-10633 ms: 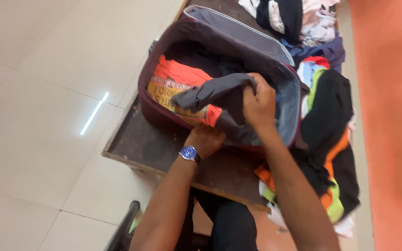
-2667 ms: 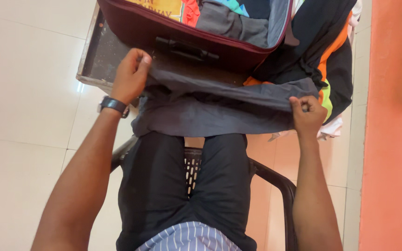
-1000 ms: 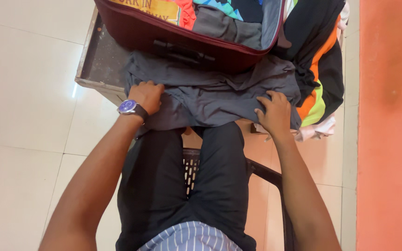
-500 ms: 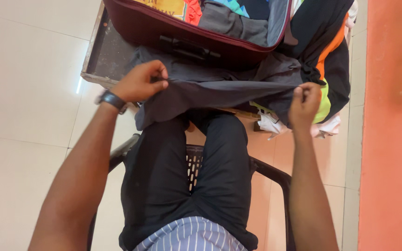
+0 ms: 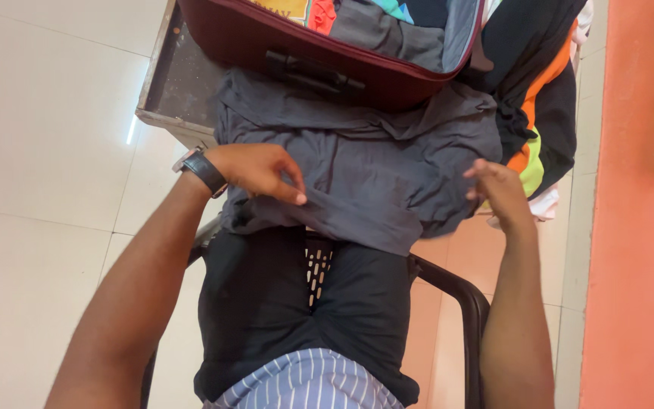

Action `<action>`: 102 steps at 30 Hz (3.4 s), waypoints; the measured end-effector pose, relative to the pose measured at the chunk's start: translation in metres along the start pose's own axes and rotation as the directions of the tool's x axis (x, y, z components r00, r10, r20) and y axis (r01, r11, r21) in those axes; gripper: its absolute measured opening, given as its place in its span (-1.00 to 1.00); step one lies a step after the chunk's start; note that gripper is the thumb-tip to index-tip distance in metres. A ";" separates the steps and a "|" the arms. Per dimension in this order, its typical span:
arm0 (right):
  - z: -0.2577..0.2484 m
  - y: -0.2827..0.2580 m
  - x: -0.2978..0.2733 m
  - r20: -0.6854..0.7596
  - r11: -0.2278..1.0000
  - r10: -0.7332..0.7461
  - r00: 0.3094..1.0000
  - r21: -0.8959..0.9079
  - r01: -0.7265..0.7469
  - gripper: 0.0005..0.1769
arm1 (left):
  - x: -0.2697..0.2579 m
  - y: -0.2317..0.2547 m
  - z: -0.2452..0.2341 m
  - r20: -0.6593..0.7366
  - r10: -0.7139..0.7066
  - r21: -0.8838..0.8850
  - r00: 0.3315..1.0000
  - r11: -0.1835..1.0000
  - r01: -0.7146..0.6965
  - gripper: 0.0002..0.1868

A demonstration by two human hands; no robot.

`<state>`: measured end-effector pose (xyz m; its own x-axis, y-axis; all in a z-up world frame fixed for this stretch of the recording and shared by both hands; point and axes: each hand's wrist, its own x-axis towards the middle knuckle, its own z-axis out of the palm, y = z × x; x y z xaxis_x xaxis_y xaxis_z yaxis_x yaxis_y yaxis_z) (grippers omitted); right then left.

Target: The person folds several shirts by hand on their lap and places them into a suitcase.

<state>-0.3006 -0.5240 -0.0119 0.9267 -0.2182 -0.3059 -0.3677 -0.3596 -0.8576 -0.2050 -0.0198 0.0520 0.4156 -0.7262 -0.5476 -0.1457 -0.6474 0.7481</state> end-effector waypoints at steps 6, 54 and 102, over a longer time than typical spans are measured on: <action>0.073 -0.074 -0.022 0.132 0.949 -0.135 0.982 -0.268 0.167 -0.64 | 0.029 -0.043 0.010 -0.279 -0.001 0.405 0.960 0.907 0.118 -0.39; 0.262 -0.113 -0.155 0.710 0.670 -0.528 0.465 0.012 0.742 -0.73 | 0.094 -0.129 0.022 -0.908 0.087 0.207 0.409 0.943 0.260 -0.51; -0.058 -0.140 -0.019 0.499 0.945 -0.292 0.816 0.019 0.327 -0.67 | -0.119 -0.112 -0.083 -0.572 0.232 -0.548 0.786 0.605 -0.578 -0.87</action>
<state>-0.2711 -0.5217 0.1383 0.9018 0.3803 -0.2052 -0.0427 -0.3942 -0.9180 -0.1637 0.1582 0.0648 0.8068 -0.5893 -0.0423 0.1642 0.1549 0.9742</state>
